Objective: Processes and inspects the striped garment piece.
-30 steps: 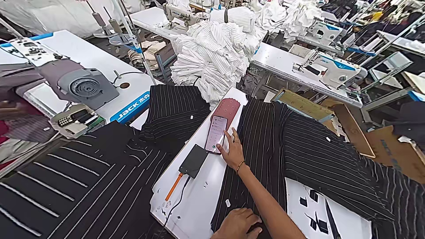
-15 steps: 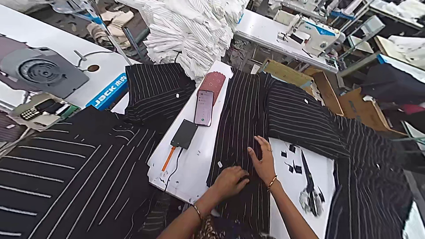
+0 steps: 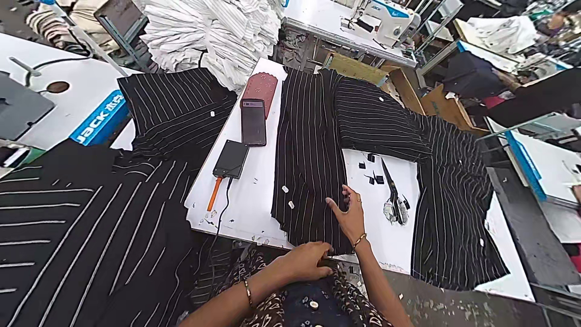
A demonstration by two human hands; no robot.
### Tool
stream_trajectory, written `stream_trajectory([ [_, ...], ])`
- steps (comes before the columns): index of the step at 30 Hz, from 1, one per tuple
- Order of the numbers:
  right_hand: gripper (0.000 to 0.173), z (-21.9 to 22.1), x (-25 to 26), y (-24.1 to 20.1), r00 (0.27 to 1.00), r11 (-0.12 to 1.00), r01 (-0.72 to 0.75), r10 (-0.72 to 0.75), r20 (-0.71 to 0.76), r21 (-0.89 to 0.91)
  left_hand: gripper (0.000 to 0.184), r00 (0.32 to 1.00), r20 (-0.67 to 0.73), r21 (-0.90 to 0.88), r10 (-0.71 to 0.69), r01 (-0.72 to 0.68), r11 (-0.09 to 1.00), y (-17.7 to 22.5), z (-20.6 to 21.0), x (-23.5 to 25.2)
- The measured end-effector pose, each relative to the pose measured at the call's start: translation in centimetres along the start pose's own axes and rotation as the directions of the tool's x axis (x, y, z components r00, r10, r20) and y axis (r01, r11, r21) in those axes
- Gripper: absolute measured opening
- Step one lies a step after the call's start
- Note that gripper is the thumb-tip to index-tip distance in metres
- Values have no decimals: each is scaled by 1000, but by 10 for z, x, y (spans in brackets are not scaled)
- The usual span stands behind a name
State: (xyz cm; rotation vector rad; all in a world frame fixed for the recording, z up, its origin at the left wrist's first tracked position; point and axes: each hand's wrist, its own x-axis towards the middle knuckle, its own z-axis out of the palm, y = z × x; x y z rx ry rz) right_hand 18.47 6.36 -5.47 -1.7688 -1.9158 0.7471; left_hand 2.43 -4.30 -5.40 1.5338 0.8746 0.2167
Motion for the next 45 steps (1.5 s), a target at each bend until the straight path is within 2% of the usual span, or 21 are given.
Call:
stream_trajectory([
  [1,77,-3,-2,-4,998,999,-41,42,53,-24,53,999,32,-2,10,-9,1000,-2,0,-5],
  [3,65,-5,-4,-2,993,995,-68,75,88,-78,48,1000,23,-16,17,-17,1000,-5,-3,-17],
  [5,45,-9,-3,6,991,991,-101,107,77,-83,42,998,-70,-35,5,-7,999,-9,-12,-29],
  [8,32,-18,-3,18,985,983,-174,174,6,-53,38,969,-231,-56,-89,78,995,-18,-33,-48],
  [14,38,-16,-19,22,988,995,-95,92,-127,-19,34,860,-460,-105,-221,194,975,-42,-63,-75],
  [17,54,-11,-28,15,987,992,-122,118,-110,-32,29,790,-570,-134,-225,181,974,-46,-71,-73],
  [18,53,-10,-28,14,986,987,-151,147,-78,-58,28,778,-592,-129,-210,166,978,-43,-72,-69],
  [19,45,-11,-27,14,984,981,-175,171,-54,-80,28,780,-597,-116,-187,147,982,-39,-73,-64],
  [21,27,-18,-21,14,974,971,-222,218,-59,-87,28,820,-553,-91,-145,114,989,-29,-71,-55],
  [24,25,-36,-15,9,956,964,-264,264,-132,19,34,854,-503,-90,-136,105,990,-23,-66,-42],
  [27,31,-45,-10,14,906,922,-334,371,-204,194,54,796,-566,-209,-214,113,971,-21,-59,-35],
  [30,35,-45,-11,16,896,866,-350,421,-144,356,56,745,-607,-383,-277,32,923,-21,-57,-32],
  [32,34,-41,-19,8,928,873,-345,373,-16,346,52,753,-574,-538,-321,-52,841,-23,-54,-30],
  [33,27,-37,-21,-2,940,872,-331,340,42,361,49,770,-532,-634,-351,-87,768,-19,-53,-28],
  [35,20,-31,-27,-34,954,809,-299,266,138,507,49,821,-417,-803,-390,-132,581,-8,-48,-23],
  [38,23,-28,-33,-94,972,609,-232,183,150,758,80,920,-199,-957,-336,-108,270,8,-37,-13],
  [40,25,-30,-35,-130,978,456,-191,164,128,869,92,961,-113,-993,-254,-100,62,21,-29,-6],
  [41,26,-32,-35,-143,981,396,-171,155,118,902,94,970,-114,-991,-213,-128,-50,27,-29,-3],
  [43,28,-41,-37,-155,988,315,-133,117,101,940,87,955,-219,-945,-200,-259,-200,38,-39,4],
  [44,29,-48,-39,-154,990,304,-120,108,91,945,80,930,-302,-910,-210,-347,-229,40,-50,5],
  [45,30,-54,-40,-148,992,305,-100,109,69,947,69,889,-390,-874,-240,-440,-209,40,-63,4],
])
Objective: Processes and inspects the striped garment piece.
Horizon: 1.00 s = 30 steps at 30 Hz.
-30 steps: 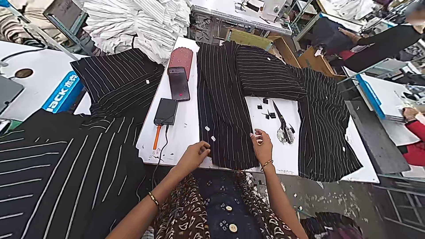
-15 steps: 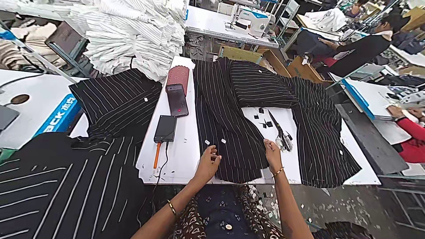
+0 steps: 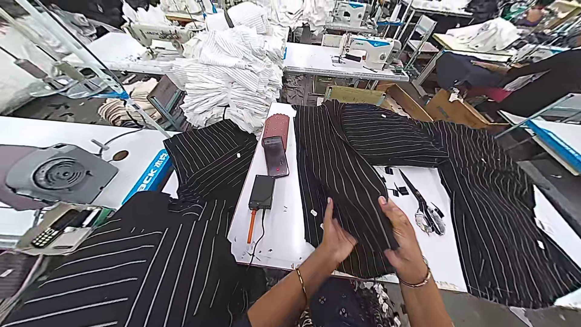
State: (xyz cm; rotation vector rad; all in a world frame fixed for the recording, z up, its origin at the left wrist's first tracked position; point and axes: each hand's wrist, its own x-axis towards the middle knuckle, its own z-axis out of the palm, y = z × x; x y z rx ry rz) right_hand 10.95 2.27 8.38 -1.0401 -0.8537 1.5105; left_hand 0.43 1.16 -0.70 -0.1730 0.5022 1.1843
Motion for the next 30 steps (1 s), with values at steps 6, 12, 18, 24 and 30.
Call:
stream_trajectory([
  [6,19,-105,4,17,974,912,-15,-80,-212,-411,20,946,-220,198,239,-197,960,58,-32,-10],
  [12,20,-190,9,81,950,580,-252,-1,-311,-775,6,938,-331,450,100,64,891,31,-79,-29],
  [18,36,-186,6,87,953,414,-248,-56,-297,-876,30,992,-100,926,79,64,371,34,-80,-37],
  [24,43,-174,-5,102,929,429,-204,-198,-312,-880,56,749,368,798,551,50,-601,119,-48,-32],
  [30,47,-170,-12,121,899,349,-160,-336,-283,-923,88,713,170,708,681,392,-587,202,-69,-2],
])
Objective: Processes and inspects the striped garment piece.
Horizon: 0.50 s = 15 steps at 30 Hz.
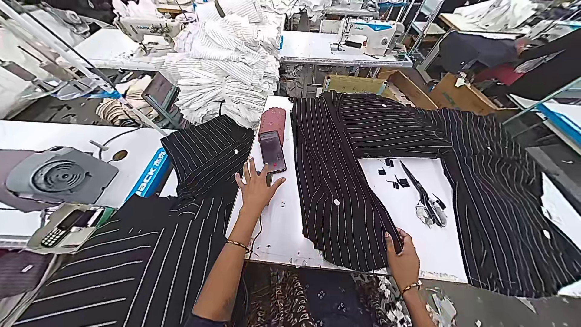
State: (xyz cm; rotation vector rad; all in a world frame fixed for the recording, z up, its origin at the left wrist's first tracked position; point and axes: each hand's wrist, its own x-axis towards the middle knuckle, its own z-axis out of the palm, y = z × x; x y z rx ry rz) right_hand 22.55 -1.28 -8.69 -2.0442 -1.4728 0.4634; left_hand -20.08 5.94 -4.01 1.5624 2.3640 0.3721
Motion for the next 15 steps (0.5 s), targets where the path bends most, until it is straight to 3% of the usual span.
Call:
stream_trajectory([
  [4,47,7,-6,1,998,997,55,-57,-36,-57,87,994,109,56,6,-13,998,-1,4,6],
  [10,49,7,-7,1,996,995,69,-72,-48,-72,89,989,144,82,-12,0,997,1,10,18],
  [13,49,7,-8,2,995,994,80,-84,-49,-78,89,993,120,27,-15,12,1000,0,6,18],
  [15,50,6,-7,1,997,996,61,-63,-36,-66,89,1000,20,-52,-17,18,998,-5,-3,15],
])
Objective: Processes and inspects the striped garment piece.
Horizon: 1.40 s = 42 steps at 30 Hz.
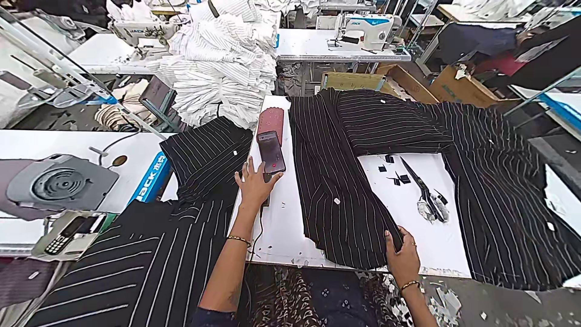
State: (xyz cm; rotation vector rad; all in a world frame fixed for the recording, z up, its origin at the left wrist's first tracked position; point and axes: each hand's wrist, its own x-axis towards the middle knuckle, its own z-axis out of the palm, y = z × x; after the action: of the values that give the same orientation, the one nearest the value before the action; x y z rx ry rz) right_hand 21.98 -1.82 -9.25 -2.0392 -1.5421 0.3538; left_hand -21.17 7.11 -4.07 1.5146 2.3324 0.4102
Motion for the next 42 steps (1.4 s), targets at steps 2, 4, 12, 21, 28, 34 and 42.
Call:
stream_trajectory([
  [2,52,-1,-1,-1,1000,1000,-10,10,3,7,85,994,-106,-70,-38,31,997,-4,-16,-6],
  [4,52,1,0,-1,1000,1000,-4,4,-5,13,79,976,-199,-131,-83,58,990,-6,-30,-13],
  [12,53,3,1,4,1000,999,5,-5,-20,32,42,955,-228,-266,188,-247,932,41,-9,-55],
  [21,48,2,1,4,999,997,-40,38,31,61,55,902,352,-325,249,-131,936,97,60,-70],
  [28,34,-24,9,11,985,980,-119,96,142,162,30,884,231,-368,406,-307,877,69,48,-85],
  [34,32,-47,12,26,980,968,-174,152,129,178,46,860,122,-292,495,-445,846,78,49,-93],
  [42,45,-85,28,68,956,942,-269,287,-63,201,75,598,96,-188,796,-774,604,171,157,-128],
])
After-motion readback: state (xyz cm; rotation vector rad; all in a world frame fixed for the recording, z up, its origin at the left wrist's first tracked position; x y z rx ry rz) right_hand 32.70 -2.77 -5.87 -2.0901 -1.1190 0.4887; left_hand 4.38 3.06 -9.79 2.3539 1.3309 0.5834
